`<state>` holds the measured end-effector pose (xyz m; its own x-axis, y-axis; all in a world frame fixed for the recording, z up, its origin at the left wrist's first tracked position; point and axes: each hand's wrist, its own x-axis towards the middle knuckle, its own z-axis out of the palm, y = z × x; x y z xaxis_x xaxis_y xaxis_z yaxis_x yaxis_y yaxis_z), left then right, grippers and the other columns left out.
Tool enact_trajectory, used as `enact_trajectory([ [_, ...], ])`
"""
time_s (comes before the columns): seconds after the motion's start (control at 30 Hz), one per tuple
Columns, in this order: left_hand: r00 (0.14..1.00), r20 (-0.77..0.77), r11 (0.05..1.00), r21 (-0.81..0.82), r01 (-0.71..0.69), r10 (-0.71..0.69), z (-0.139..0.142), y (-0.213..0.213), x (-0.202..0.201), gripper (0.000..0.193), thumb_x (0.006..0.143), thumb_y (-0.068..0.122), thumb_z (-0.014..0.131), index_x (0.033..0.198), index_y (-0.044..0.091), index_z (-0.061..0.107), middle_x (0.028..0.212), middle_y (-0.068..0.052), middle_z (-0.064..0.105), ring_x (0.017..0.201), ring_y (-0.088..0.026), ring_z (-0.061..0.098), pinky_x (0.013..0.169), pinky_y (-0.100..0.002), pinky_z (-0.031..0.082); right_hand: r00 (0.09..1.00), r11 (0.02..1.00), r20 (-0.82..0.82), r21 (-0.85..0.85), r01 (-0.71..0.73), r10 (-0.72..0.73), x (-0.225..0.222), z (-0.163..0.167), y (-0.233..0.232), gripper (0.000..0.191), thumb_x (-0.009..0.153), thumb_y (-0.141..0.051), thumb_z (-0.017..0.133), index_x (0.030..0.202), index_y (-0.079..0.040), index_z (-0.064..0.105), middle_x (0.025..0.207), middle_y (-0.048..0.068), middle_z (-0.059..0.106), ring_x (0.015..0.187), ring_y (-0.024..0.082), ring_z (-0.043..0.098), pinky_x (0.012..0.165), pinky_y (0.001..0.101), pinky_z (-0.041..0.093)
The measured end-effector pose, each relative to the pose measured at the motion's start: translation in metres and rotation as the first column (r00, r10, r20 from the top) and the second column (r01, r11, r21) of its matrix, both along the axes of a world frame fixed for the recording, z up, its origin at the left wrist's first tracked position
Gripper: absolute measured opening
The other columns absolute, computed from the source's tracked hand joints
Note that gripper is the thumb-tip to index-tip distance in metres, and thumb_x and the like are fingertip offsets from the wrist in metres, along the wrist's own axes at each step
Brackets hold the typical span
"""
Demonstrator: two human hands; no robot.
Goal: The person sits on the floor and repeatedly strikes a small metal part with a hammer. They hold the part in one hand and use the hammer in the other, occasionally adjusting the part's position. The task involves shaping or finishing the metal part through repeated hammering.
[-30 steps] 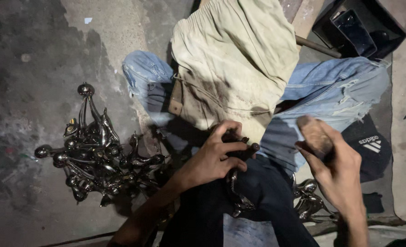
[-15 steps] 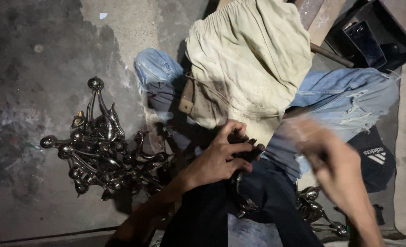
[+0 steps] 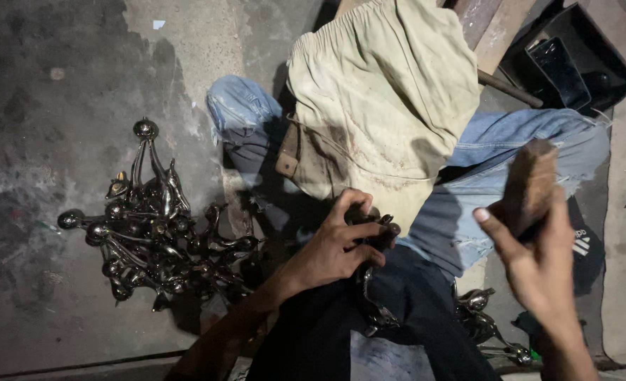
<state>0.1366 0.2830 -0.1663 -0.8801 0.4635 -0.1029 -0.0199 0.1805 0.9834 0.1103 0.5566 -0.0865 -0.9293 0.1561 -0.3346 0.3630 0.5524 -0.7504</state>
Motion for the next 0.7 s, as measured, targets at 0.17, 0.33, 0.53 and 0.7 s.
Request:
enact_trajectory([
  [0.17, 0.997, -0.077, 0.996, -0.087, 0.024, -0.031, -0.003, -0.001, 0.004, 0.035, 0.080, 0.021, 0.088, 0.112, 0.010, 0.079, 0.123, -0.010, 0.041, 0.125, -0.028, 0.048, 0.108, -0.043, 0.051, 0.797, 0.689, 0.123, 0.437, -0.578, 0.591, -0.002, 0.000, 0.002, 0.051, 0.086, -0.005, 0.070, 0.134, -0.020, 0.061, 0.101, 0.009, 0.075, 0.081, 0.023, 0.071, 0.073, 0.0393, 0.057],
  [0.33, 0.999, -0.030, 0.999, -0.042, 0.010, -0.012, -0.003, -0.003, 0.003, 0.033, 0.081, 0.020, 0.088, 0.111, 0.010, 0.076, 0.129, -0.011, 0.040, 0.129, -0.029, 0.046, 0.108, -0.039, 0.053, 0.898, 0.895, -0.103, 0.185, -0.405, 0.427, -0.005, 0.001, 0.000, 0.052, 0.083, -0.009, 0.064, 0.132, -0.017, 0.048, 0.112, 0.012, 0.071, 0.093, 0.029, 0.073, 0.080, 0.0394, 0.059],
  [0.53, 0.996, -0.062, 0.997, -0.043, -0.069, 0.066, 0.002, -0.004, 0.003, 0.043, 0.077, 0.014, 0.092, 0.117, 0.007, 0.076, 0.123, -0.011, 0.039, 0.121, -0.027, 0.047, 0.100, -0.037, 0.056, 0.733, 0.542, 0.410, 0.497, -0.678, 0.543, -0.015, 0.011, -0.011, 0.063, 0.093, -0.012, 0.065, 0.151, -0.032, 0.047, 0.108, 0.010, 0.071, 0.094, 0.030, 0.068, 0.080, 0.0381, 0.057],
  [0.7, 0.991, 0.084, 0.995, -0.004, -0.103, 0.103, 0.000, -0.005, 0.005, 0.039, 0.078, 0.011, 0.088, 0.114, 0.005, 0.073, 0.127, -0.013, 0.038, 0.123, -0.029, 0.053, 0.081, -0.032, 0.065, 0.833, 0.824, -0.152, 0.320, -0.467, 0.532, -0.020, 0.014, -0.012, 0.070, 0.079, -0.004, 0.074, 0.144, -0.012, 0.051, 0.118, 0.019, 0.068, 0.097, 0.039, 0.070, 0.079, 0.0433, 0.056],
])
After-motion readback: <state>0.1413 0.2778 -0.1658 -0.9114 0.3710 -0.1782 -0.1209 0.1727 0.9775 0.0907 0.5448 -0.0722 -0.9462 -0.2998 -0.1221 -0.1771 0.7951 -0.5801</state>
